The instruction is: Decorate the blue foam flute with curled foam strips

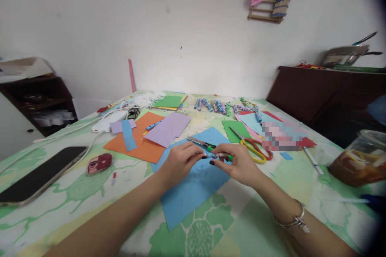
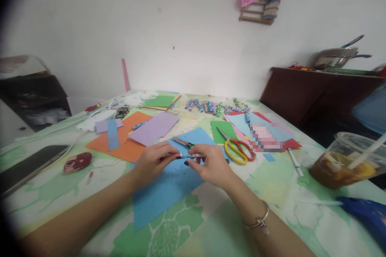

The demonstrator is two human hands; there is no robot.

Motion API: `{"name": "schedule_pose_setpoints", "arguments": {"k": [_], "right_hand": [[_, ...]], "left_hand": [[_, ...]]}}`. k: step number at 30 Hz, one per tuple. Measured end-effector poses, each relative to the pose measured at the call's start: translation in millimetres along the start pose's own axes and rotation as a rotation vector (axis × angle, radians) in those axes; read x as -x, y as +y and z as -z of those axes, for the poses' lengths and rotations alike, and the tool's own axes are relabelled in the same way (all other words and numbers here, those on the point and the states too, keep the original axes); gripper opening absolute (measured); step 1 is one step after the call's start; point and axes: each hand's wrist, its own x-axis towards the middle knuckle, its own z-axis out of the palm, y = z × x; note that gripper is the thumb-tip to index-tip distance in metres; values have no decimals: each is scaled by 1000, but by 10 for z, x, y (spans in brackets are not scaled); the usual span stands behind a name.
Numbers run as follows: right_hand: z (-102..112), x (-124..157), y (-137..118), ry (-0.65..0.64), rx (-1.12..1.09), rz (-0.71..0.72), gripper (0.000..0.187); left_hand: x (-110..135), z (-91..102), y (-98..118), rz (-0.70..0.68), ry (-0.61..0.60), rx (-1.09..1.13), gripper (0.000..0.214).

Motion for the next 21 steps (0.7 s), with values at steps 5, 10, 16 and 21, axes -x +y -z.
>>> {"name": "schedule_pose_setpoints", "arguments": {"k": [5, 10, 16, 21], "right_hand": [[20, -22, 67, -40, -114, -7, 12], [28, -42, 119, -27, 0, 78, 12], [9, -29, 140, -57, 258, 262, 14], [-30, 8, 159, -36, 317, 349, 18]], "left_hand": [[6, -6, -9, -30, 34, -8, 10], [45, -23, -39, -30, -4, -46, 5], [79, -53, -36, 27, -170, -232, 11], [63, -53, 10, 121, -290, -389, 14]]}}
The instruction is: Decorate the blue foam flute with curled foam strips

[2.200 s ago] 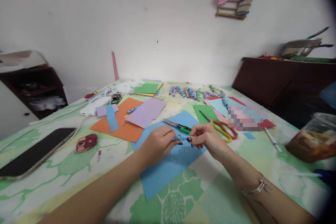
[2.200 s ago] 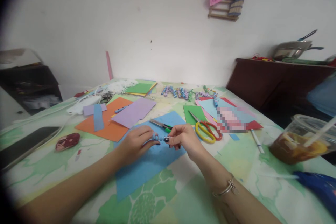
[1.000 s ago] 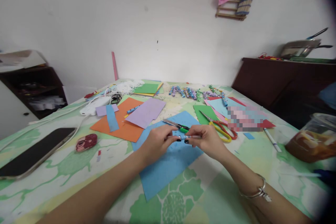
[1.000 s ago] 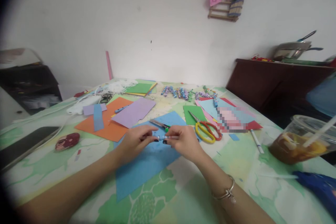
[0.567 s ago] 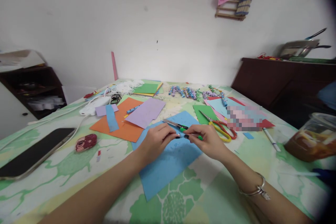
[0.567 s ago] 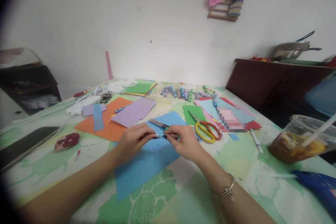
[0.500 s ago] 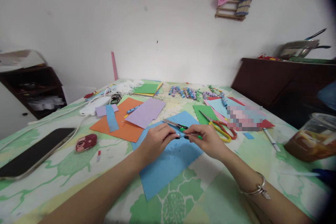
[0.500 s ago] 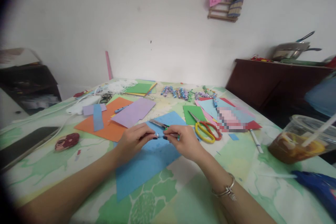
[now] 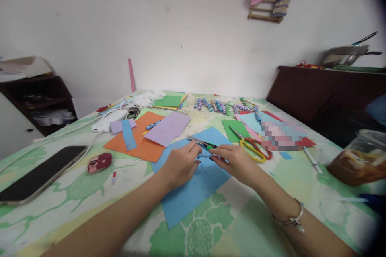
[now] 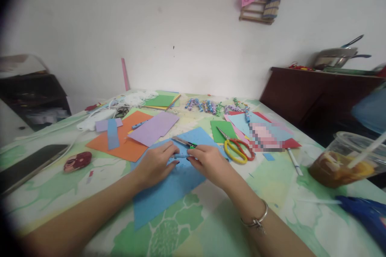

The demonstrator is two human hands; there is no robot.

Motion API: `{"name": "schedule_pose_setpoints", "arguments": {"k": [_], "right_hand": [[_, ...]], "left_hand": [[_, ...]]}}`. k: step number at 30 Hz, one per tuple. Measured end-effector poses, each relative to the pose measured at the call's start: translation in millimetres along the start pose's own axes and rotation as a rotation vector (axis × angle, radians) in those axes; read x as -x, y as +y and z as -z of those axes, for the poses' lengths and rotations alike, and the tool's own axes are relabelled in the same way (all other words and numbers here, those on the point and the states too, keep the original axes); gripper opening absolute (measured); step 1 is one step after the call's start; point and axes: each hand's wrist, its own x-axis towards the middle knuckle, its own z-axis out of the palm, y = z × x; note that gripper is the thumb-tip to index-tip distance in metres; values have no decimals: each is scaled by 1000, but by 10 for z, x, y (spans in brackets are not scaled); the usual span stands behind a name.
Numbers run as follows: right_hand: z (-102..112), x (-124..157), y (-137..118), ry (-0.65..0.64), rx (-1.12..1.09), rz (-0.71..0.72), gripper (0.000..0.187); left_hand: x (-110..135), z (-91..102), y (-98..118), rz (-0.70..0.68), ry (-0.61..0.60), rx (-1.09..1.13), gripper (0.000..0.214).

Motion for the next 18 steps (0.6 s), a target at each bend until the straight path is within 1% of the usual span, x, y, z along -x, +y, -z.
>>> {"name": "schedule_pose_setpoints", "arguments": {"k": [2, 5, 8, 10, 12, 14, 16, 18], "right_hand": [[-9, 9, -10, 12, 15, 21, 22], [-14, 14, -19, -12, 35, 30, 26], [-18, 14, -7, -37, 28, 14, 27], [-20, 12, 7, -29, 10, 1, 27], [-16, 6, 15, -15, -5, -4, 26], [-8, -1, 14, -6, -21, -6, 25], [1, -8, 3, -5, -37, -15, 24], [9, -13, -13, -16, -53, -31, 25]], "left_hand": [[-4, 3, 1, 7, -31, -33, 10], [-3, -2, -10, -24, -31, -9, 4], [-2, 1, -19, -74, 6, 90, 11], [-5, 13, -19, -97, 35, 173, 16], [-12, 29, -11, -105, 68, 257, 15], [-20, 42, 0, -69, 94, 346, 17], [-25, 46, 10, 9, 98, 435, 24], [-24, 42, 15, 80, 96, 506, 21]]}}
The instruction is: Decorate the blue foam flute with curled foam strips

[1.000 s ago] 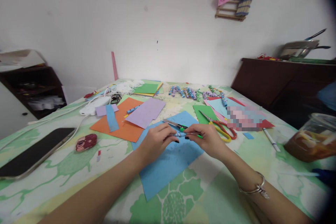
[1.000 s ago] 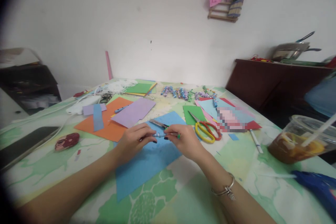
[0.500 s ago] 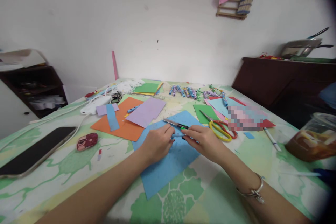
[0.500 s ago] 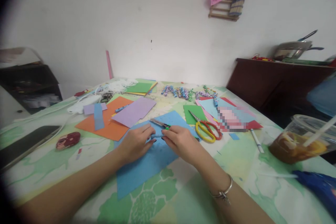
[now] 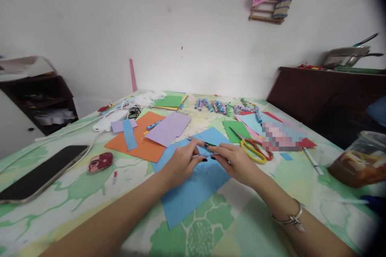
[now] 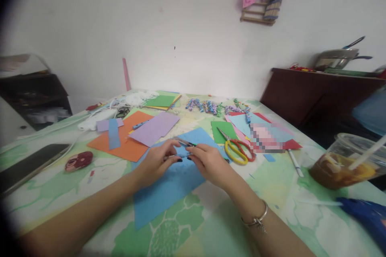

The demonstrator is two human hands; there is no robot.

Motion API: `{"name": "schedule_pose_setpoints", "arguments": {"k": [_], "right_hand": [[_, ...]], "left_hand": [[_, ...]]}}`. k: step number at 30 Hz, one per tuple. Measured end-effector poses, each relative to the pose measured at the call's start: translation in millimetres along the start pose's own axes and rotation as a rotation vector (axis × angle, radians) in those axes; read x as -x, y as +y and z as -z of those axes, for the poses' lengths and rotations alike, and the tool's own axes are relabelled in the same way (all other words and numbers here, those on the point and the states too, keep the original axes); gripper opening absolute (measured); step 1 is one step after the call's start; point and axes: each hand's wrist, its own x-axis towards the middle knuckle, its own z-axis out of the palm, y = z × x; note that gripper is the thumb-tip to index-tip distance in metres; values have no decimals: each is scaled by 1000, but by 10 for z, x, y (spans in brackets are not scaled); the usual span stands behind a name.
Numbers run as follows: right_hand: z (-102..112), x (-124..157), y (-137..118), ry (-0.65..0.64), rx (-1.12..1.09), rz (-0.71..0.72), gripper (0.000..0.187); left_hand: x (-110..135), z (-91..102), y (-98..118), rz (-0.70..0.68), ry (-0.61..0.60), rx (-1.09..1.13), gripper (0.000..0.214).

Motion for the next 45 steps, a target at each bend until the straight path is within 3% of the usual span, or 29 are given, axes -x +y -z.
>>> {"name": "schedule_pose_setpoints", "arguments": {"k": [5, 7, 10, 15, 23, 28, 31, 37, 41, 45], "right_hand": [[16, -8, -47, -25, -87, -63, 23], [26, -17, -65, -38, -142, -103, 23], [38, -36, -84, -54, -210, -173, 24], [12, -52, -89, -42, -258, -255, 23], [-35, -49, -91, 8, -200, -219, 21], [-55, -6, -44, 19, -26, -69, 22], [-60, 18, -27, 41, 105, 19, 25], [-34, 0, -52, -51, 338, 134, 26], [-96, -13, -21, -49, 409, 137, 24], [-198, -8, -6, -60, 398, 19, 21]], "left_hand": [[16, -11, -23, -12, 78, -45, 9], [19, -8, -35, -95, 96, -165, 7], [19, -3, -52, -246, 127, -329, 22], [14, 1, -75, -367, 230, -386, 22], [24, 2, -101, -387, 233, -526, 17], [13, -29, -107, -324, 101, -552, 18], [4, -39, -83, -208, -11, -473, 15], [5, -65, -76, -1, -125, -280, 17], [10, -115, -57, 45, -144, -193, 18], [26, -130, 25, 53, -130, -252, 24]]}}
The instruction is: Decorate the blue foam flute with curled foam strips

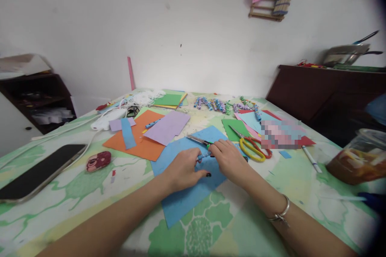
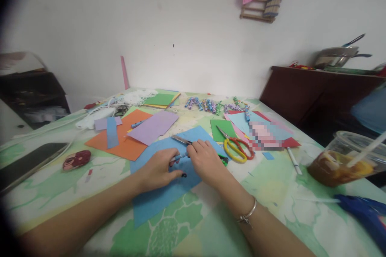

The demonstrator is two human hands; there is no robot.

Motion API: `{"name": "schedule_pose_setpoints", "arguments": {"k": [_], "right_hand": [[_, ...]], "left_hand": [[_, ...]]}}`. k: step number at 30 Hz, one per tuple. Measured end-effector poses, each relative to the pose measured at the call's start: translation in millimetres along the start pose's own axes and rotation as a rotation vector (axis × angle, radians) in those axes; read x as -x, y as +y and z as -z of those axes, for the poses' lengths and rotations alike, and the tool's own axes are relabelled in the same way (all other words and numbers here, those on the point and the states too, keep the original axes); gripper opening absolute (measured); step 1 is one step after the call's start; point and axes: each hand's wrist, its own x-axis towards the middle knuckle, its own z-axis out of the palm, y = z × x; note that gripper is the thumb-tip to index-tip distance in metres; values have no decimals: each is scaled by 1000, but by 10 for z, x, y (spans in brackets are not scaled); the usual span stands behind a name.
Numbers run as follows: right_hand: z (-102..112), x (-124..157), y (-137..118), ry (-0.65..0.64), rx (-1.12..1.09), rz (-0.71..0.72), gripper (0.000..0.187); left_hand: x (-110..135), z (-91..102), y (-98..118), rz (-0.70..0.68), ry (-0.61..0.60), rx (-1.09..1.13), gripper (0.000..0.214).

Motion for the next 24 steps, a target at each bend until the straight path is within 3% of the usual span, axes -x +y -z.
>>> {"name": "schedule_pose_setpoints", "arguments": {"k": [4, 6, 9, 16, 20, 24], "right_hand": [[-52, 24, -14, -136, -247, -148, 28], [-48, 31, -1, -198, -338, -195, 32], [-7, 20, 13, -234, -366, -191, 32], [86, -10, -47, -327, -345, -153, 23], [66, -15, -85, -319, -244, -175, 20], [35, -29, -126, -274, -116, -177, 23]], "left_hand": [[41, 22, 36, -48, -39, -104, 9], [56, 26, 31, -105, -70, -205, 12], [57, 39, 16, -171, -80, -380, 19], [33, 95, 10, -315, 39, -647, 22], [29, 72, 8, -202, 6, -562, 24], [7, 45, 3, 42, -100, -320, 30]]}}
